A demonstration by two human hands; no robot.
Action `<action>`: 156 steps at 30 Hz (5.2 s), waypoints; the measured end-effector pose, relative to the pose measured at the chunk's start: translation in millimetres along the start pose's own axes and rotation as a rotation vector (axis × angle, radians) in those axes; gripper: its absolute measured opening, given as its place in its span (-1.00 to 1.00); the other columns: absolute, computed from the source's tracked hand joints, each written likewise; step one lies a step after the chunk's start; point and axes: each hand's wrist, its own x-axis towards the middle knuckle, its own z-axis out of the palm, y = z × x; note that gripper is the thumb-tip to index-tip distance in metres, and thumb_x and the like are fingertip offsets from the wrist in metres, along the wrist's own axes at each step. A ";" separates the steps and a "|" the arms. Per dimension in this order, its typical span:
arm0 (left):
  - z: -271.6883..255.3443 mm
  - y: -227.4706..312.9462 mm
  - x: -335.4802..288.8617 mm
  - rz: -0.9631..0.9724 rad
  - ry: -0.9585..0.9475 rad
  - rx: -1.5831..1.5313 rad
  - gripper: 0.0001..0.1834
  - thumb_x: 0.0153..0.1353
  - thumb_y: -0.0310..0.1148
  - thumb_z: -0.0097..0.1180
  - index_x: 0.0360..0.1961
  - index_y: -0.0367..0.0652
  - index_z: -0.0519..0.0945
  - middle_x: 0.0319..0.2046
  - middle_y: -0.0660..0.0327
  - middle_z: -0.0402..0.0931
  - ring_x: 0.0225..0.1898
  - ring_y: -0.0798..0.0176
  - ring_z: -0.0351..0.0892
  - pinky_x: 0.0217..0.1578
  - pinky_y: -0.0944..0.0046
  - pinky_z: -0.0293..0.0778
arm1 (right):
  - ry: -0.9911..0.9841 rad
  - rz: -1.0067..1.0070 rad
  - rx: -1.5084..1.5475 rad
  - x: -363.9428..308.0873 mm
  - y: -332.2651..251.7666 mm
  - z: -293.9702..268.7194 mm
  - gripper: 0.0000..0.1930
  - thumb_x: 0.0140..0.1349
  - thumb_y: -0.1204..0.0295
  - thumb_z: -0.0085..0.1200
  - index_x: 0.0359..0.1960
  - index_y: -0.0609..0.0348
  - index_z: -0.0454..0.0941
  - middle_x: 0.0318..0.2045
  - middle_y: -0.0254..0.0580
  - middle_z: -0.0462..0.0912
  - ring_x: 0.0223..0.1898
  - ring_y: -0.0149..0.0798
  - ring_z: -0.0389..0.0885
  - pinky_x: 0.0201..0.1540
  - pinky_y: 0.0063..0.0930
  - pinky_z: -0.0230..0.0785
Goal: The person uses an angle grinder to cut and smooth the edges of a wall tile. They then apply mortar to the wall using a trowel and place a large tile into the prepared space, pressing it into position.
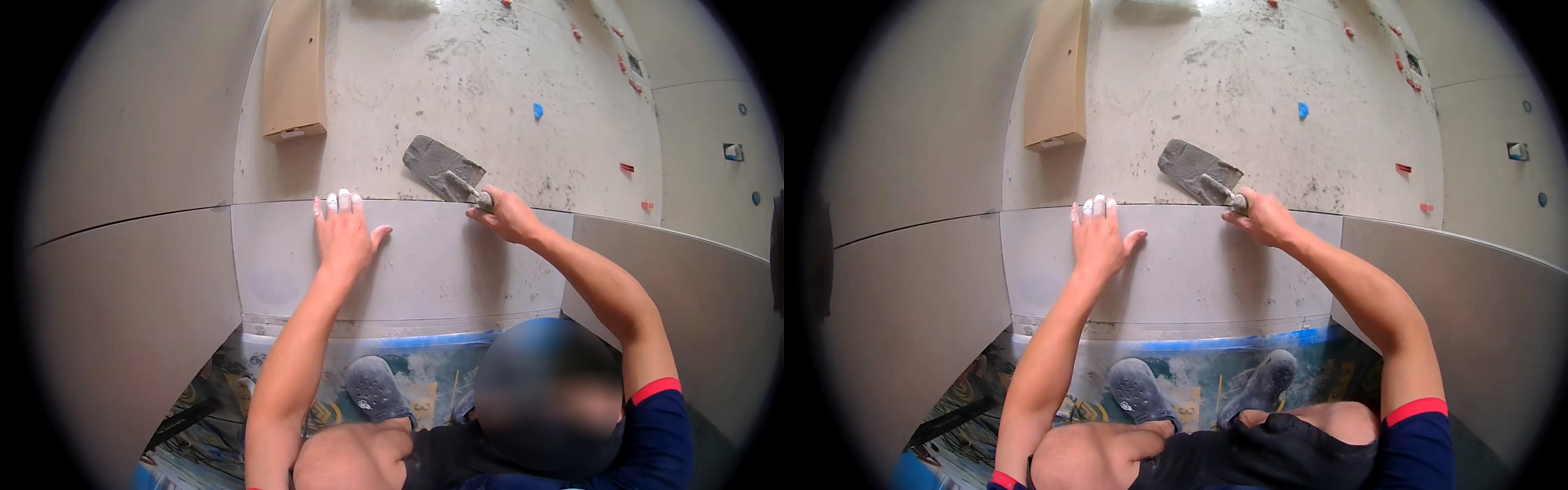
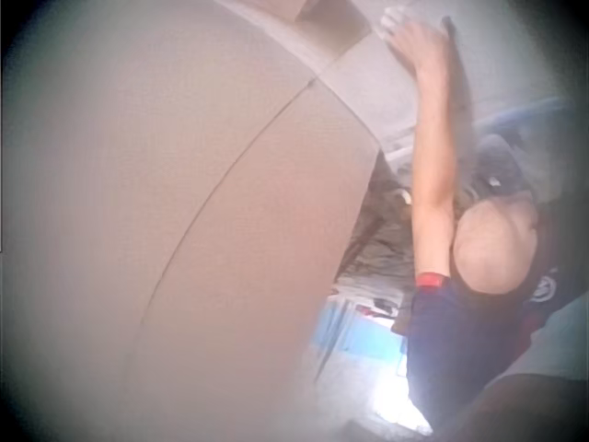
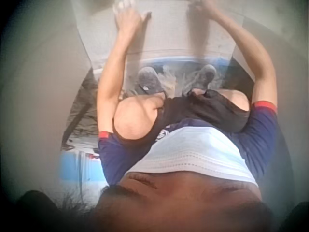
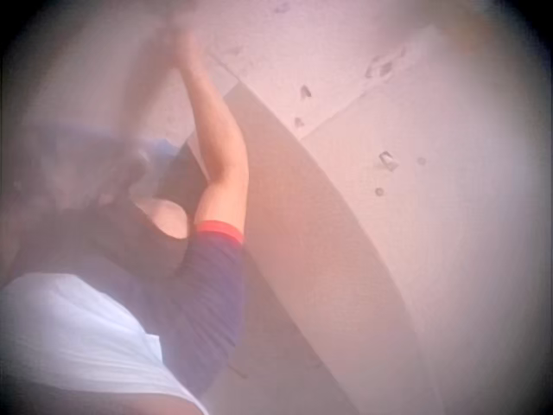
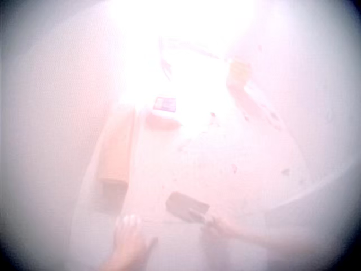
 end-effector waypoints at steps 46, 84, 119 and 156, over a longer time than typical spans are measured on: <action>-18.4 71.7 53.3 0.075 -0.363 -0.164 -0.30 0.37 0.30 -0.09 -0.28 -0.23 0.61 -0.26 -0.11 0.64 -0.09 -0.17 0.61 -0.04 -0.13 0.45 | 0.326 0.865 0.677 -495.5 190.3 172.1 -0.50 0.13 0.13 0.41 -0.06 0.26 0.60 -0.33 -0.13 0.70 -0.24 -0.32 0.63 -0.11 -0.33 0.48; -38.5 28.7 -103.9 -0.079 0.298 -0.864 -0.63 0.31 -0.12 0.22 -0.03 -0.18 0.62 0.01 -0.02 0.56 0.11 -0.09 0.51 0.19 0.05 0.39 | 0.042 0.018 -0.300 -21.6 66.5 -29.6 -0.28 0.22 -0.29 0.05 -0.43 0.30 0.64 -0.56 0.14 0.57 -0.44 0.15 0.56 -0.30 -0.07 0.37; 33.6 7.0 -200.9 -1.212 0.157 -2.671 -0.41 0.38 -0.21 0.13 0.32 -0.27 0.30 0.32 0.00 0.28 0.36 -0.04 0.26 0.42 -0.24 0.10 | 0.107 0.078 -0.336 -84.4 -16.0 -76.4 -0.26 0.22 -0.33 0.04 -0.45 0.25 0.72 -0.68 -0.05 0.55 -0.53 -0.07 0.58 -0.31 -0.20 0.41; 3.4 -21.8 -224.0 -1.107 -0.240 -2.731 -0.20 0.17 0.40 0.14 0.28 0.11 0.49 0.26 0.31 0.46 0.29 0.11 0.35 0.31 -0.18 0.16 | 0.523 -0.140 -0.435 -368.7 -89.2 -29.7 -0.47 -0.17 -0.08 0.49 -0.67 0.06 0.46 -0.69 -0.28 0.48 -0.62 -0.18 0.53 -0.53 -0.32 0.29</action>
